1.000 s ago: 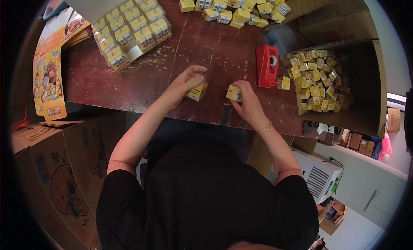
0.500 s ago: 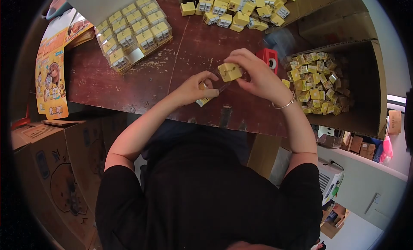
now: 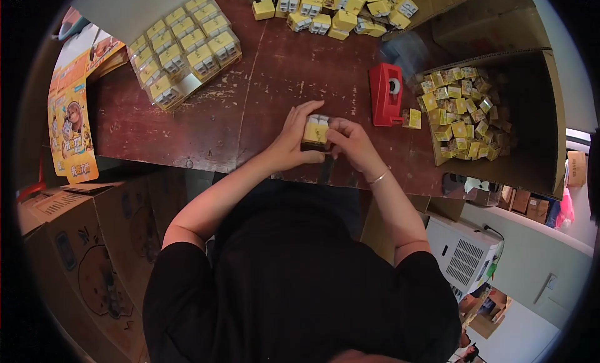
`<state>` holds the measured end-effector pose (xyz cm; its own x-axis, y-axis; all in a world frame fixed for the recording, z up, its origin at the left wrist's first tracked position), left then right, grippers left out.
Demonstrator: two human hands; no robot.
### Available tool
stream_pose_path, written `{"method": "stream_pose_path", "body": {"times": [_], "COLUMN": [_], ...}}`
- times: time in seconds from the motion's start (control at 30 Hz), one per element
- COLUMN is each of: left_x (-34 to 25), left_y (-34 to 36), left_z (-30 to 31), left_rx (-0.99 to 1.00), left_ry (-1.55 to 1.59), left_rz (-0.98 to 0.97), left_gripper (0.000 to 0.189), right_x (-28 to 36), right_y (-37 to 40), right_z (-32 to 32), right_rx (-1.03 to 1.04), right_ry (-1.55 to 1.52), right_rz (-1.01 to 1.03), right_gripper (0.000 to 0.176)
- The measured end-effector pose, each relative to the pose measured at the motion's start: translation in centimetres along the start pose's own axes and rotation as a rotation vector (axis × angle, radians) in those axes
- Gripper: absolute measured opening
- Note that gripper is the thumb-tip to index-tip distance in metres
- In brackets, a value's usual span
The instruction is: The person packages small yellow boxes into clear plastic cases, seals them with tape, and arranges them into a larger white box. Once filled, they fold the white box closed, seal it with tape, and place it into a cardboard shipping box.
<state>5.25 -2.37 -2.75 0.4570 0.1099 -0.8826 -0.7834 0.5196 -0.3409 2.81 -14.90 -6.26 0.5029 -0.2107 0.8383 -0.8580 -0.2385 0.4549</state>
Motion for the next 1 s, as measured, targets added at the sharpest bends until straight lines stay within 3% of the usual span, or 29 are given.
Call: {"method": "stream_pose_path", "body": {"times": [0.07,0.13,0.17,0.23,0.27,0.33,0.4,0.43,0.5,0.53,0.63,0.73,0.83,0.9,1.0], "left_x": [0.6,2.8,2.7,1.0,0.5,-2.9,-2.1,-1.4,-1.3,-1.5,-2.5,-3.8,-2.8,-1.5,-2.2], "left_y": [0.4,0.9,0.8,-0.3,-0.4,-0.8,-0.9,-1.0,-1.2,-1.3,-1.9,-2.4,-2.6,-2.4,-2.7], "left_z": [-1.0,-2.8,-2.8,-1.0,-0.9,0.6,1.4,2.0,1.7,1.2,0.9,0.4,-0.5,-1.2,-1.2], "left_rx": [0.007,0.096,0.107,0.016,0.018,-0.088,-0.107,-0.132,-0.218,-0.258,-0.262,-0.151,-0.109,-0.124,-0.089], "left_ry": [0.158,0.638,0.634,0.386,0.384,-0.045,-0.058,-0.075,0.036,0.053,0.028,0.029,0.167,0.438,0.525], "left_rz": [0.025,0.384,0.387,0.188,0.182,-0.112,-0.050,0.012,0.128,0.170,0.151,0.050,0.101,0.269,0.325], "left_gripper": [0.065,0.054,0.054,0.048,0.048,0.041,0.038,0.036,0.031,0.030,0.031,0.028,0.027,0.023,0.022], "right_x": [-0.8,-0.7,-0.5,-0.6,-0.8,-0.8,-0.4,-0.5,2.8,2.9,4.0,3.8,3.3,3.1,3.1], "right_y": [-0.8,-0.8,-0.8,-0.8,-0.9,-1.0,0.1,0.6,2.3,2.2,3.2,3.9,4.1,4.4,5.2], "right_z": [0.9,0.2,-0.1,-0.4,-0.1,0.7,-0.4,-1.0,-2.3,-3.2,-3.1,-2.5,-1.8,-1.6,-1.5], "right_rx": [0.005,0.011,-0.020,-0.053,-0.061,-0.067,0.072,0.071,-0.166,-0.200,-0.324,-0.323,-0.367,-0.364,-0.360], "right_ry": [-0.004,-0.014,-0.084,-0.153,-0.204,-0.249,-0.340,-0.343,0.461,0.549,0.482,0.510,0.579,0.555,0.495], "right_rz": [-0.001,-0.005,-0.038,-0.062,-0.025,0.024,0.070,0.069,0.473,0.537,0.536,0.529,0.506,0.499,0.501], "right_gripper": [0.010,0.008,0.008,0.008,0.007,0.007,0.041,0.041,0.084,0.102,0.096,0.093,0.089,0.089,0.088]}}
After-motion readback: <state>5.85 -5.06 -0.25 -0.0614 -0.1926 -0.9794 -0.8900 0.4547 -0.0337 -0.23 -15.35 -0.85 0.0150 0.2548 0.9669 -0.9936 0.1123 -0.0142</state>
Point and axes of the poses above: each hand's wrist, its own y-axis away from the middle knuckle, its own z-axis out of the back of the hand, x = y × z, the point moved 9 cm from there along -y, towards the middle knuckle, and after that the axes turned 8 degrees about -y, right-handed, at the moved point
